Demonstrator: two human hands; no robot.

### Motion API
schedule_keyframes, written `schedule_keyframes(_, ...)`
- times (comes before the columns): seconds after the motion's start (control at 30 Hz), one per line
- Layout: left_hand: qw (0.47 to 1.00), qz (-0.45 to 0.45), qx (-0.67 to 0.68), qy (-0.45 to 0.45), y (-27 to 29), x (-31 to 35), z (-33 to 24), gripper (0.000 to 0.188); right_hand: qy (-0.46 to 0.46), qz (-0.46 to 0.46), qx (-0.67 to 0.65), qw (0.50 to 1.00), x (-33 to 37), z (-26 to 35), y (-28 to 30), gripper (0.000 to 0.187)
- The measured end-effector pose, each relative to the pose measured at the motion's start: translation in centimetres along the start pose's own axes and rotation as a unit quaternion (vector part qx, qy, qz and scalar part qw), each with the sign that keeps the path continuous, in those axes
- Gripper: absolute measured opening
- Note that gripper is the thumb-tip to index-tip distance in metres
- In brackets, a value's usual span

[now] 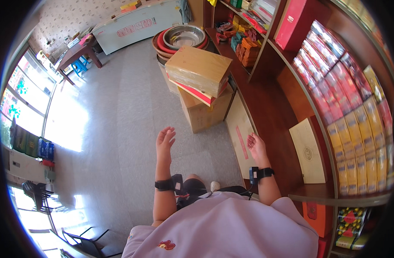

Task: The person wipes a wooden shelf using a cloth and then relocates several boxes from a freezer top and other shelves to organize them onto the shelving unit.

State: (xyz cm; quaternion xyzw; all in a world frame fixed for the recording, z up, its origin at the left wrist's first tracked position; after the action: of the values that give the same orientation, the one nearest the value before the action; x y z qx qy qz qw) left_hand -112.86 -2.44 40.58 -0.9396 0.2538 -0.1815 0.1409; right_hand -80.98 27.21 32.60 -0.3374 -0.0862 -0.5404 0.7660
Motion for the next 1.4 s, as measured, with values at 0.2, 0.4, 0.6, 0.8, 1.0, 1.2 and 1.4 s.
schedule_keyframes(0.2,0.999,-0.037,0.015,0.004,2.7,-18.1,-0.9,0.045,-0.029,0.046,0.052,0.997,-11.1,-1.2,-12.5,0.021)
schedule_keyframes(0.4,0.992,-0.041,-0.117,0.016,0.1,-38.6,-2.1,0.052,-0.039,-0.090,0.071,0.993,-22.9,-5.2,-17.0,0.059)
schedule_keyframes(0.6,0.937,0.034,-0.335,-0.088,-3.3,-53.4,-4.4,0.052,-0.078,-0.096,0.099,0.987,-28.8,-4.6,-21.0,0.103)
schedule_keyframes(0.8,0.921,0.165,-0.351,0.026,-6.1,-58.0,-2.5,0.045,-0.034,-0.056,0.017,0.998,-31.5,-3.1,-23.9,0.087)
schedule_keyframes(1.0,0.954,0.214,-0.211,0.024,-8.7,-58.2,-3.1,0.039,0.075,-0.044,-0.061,0.994,-33.2,-2.3,-24.3,0.055)
schedule_keyframes(1.2,0.937,0.234,-0.259,-0.008,-10.6,-54.2,-6.7,0.043,0.097,-0.092,-0.048,0.990,-28.7,-2.9,-22.7,0.055)
schedule_keyframes(1.4,0.905,0.337,-0.257,-0.042,-19.9,-47.0,-10.5,0.039,0.112,-0.153,-0.188,0.964,-19.0,1.1,-18.0,0.047)
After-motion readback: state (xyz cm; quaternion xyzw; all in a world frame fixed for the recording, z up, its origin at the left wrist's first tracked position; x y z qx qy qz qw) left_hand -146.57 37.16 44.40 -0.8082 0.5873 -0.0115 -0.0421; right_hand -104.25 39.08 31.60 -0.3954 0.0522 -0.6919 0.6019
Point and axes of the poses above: each hand's wrist, its own x-axis away from the middle knuckle, its own y-axis out of the back of the hand, z = x × y, the point moved 6 cm from there along -x, towards the middle knuckle
